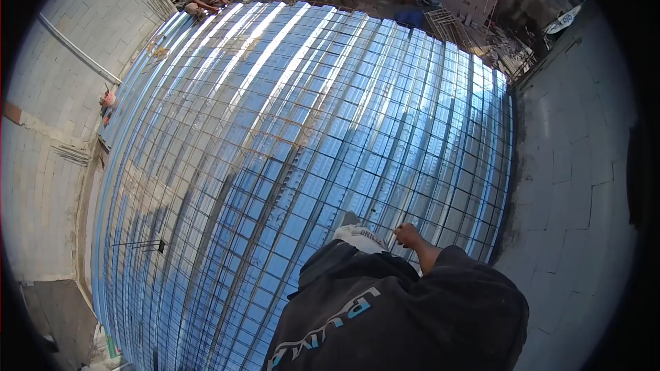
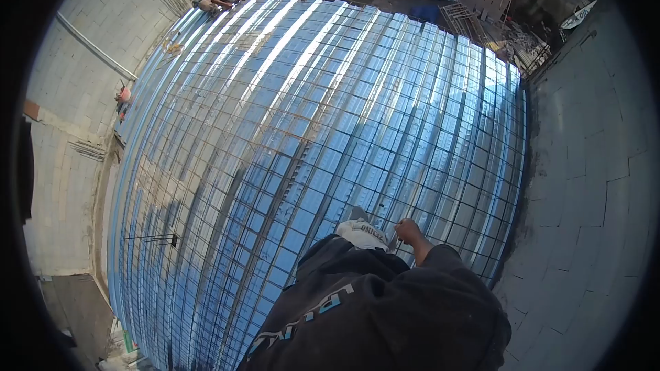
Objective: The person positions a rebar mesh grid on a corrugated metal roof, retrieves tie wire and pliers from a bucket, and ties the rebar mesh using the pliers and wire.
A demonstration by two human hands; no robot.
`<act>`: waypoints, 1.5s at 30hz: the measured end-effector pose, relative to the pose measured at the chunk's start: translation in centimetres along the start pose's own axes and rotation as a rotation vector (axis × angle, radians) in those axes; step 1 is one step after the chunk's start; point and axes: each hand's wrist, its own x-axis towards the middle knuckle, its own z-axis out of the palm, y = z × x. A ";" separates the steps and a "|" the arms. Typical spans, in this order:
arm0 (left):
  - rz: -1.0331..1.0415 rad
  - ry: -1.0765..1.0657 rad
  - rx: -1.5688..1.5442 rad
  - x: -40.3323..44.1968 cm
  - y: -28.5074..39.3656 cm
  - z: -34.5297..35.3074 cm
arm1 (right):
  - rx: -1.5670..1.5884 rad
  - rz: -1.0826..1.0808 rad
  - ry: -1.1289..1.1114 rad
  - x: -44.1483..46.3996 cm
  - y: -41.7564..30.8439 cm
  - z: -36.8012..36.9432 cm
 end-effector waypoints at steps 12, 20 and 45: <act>-0.312 0.073 -0.856 1.7 26.0 -3.7 | 0.163 0.092 0.047 5.2 -3.4 -7.0; 0.231 -0.011 0.328 5.1 11.3 -1.1 | 0.242 0.067 0.033 4.8 -5.3 -5.0; 0.094 0.058 -0.241 6.4 19.4 -2.4 | 0.208 0.061 0.075 5.2 -7.7 -5.8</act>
